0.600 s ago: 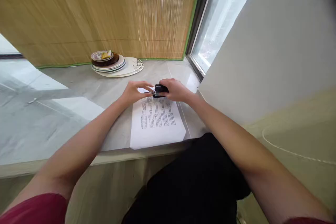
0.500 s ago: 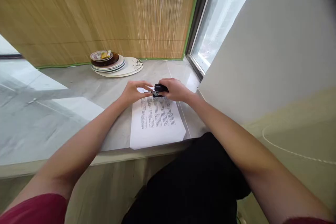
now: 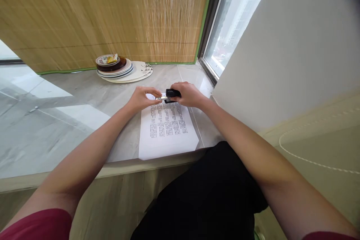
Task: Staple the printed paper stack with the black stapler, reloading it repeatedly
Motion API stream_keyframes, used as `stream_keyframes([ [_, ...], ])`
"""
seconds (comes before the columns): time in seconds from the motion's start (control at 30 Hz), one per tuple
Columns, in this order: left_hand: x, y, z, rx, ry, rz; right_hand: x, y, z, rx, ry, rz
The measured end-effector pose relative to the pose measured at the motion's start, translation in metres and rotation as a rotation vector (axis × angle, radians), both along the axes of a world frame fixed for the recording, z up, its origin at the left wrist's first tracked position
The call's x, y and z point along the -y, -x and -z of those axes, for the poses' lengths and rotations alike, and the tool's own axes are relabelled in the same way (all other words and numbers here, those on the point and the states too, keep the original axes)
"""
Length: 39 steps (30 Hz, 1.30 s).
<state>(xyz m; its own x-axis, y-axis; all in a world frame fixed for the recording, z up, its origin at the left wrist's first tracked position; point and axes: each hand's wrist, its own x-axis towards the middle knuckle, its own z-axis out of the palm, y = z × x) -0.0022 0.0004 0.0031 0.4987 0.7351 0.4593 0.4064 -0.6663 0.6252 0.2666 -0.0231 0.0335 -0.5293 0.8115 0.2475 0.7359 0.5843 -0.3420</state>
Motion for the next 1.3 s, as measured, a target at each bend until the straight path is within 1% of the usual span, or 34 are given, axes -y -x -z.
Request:
stream_keyframes([
  [0.2, -0.007, 0.007, 0.001, -0.043, -0.186, 0.035, -0.006, -0.013, 0.002, -0.043, 0.026, 0.020],
  [0.27, -0.009, 0.010, 0.000, -0.061, -0.216, 0.048, -0.008, -0.018, 0.003, -0.079, 0.030, 0.016],
  [0.4, -0.008, 0.007, 0.000, -0.055, -0.186, 0.058, -0.009, -0.019, 0.004, -0.120, 0.050, -0.058],
  [0.53, -0.001, -0.005, 0.005, 0.055, -0.084, 0.047, -0.004, -0.004, 0.001, -0.160, 0.063, -0.140],
  [0.6, 0.001, -0.010, 0.008, 0.086, -0.081, 0.040, -0.002, 0.005, 0.002, -0.184, 0.062, -0.174],
  [0.67, 0.000, -0.013, 0.009, 0.091, -0.107, 0.024, 0.000, 0.012, 0.003, -0.215, 0.059, -0.179],
  [0.8, -0.002, -0.012, 0.009, 0.096, -0.147, -0.036, -0.001, 0.014, 0.002, -0.285, 0.096, -0.120],
  [0.87, -0.003, -0.013, 0.008, 0.054, -0.162, -0.087, -0.003, 0.006, -0.005, -0.242, 0.095, -0.082],
  [0.93, -0.003, -0.014, 0.010, -0.042, -0.169, -0.097, -0.004, -0.008, -0.013, -0.190, 0.062, 0.020],
  [0.97, -0.003, -0.016, 0.011, -0.110, -0.165, -0.072, -0.004, -0.017, -0.017, -0.165, 0.042, 0.095],
  [1.03, -0.001, -0.018, 0.015, -0.286, -0.136, 0.028, -0.005, -0.036, -0.022, -0.092, 0.023, 0.244],
  [1.1, 0.001, -0.020, 0.019, -0.447, -0.096, 0.132, -0.006, -0.052, -0.022, 0.009, 0.051, 0.341],
  [1.13, 0.002, -0.021, 0.020, -0.493, -0.083, 0.160, -0.006, -0.058, -0.021, 0.053, 0.080, 0.367],
  [1.2, 0.004, -0.021, 0.021, -0.522, -0.084, 0.173, -0.007, -0.065, -0.017, 0.103, 0.150, 0.379],
  [1.3, 0.008, -0.021, 0.018, -0.508, -0.102, 0.167, -0.008, -0.064, -0.011, 0.096, 0.224, 0.303],
])
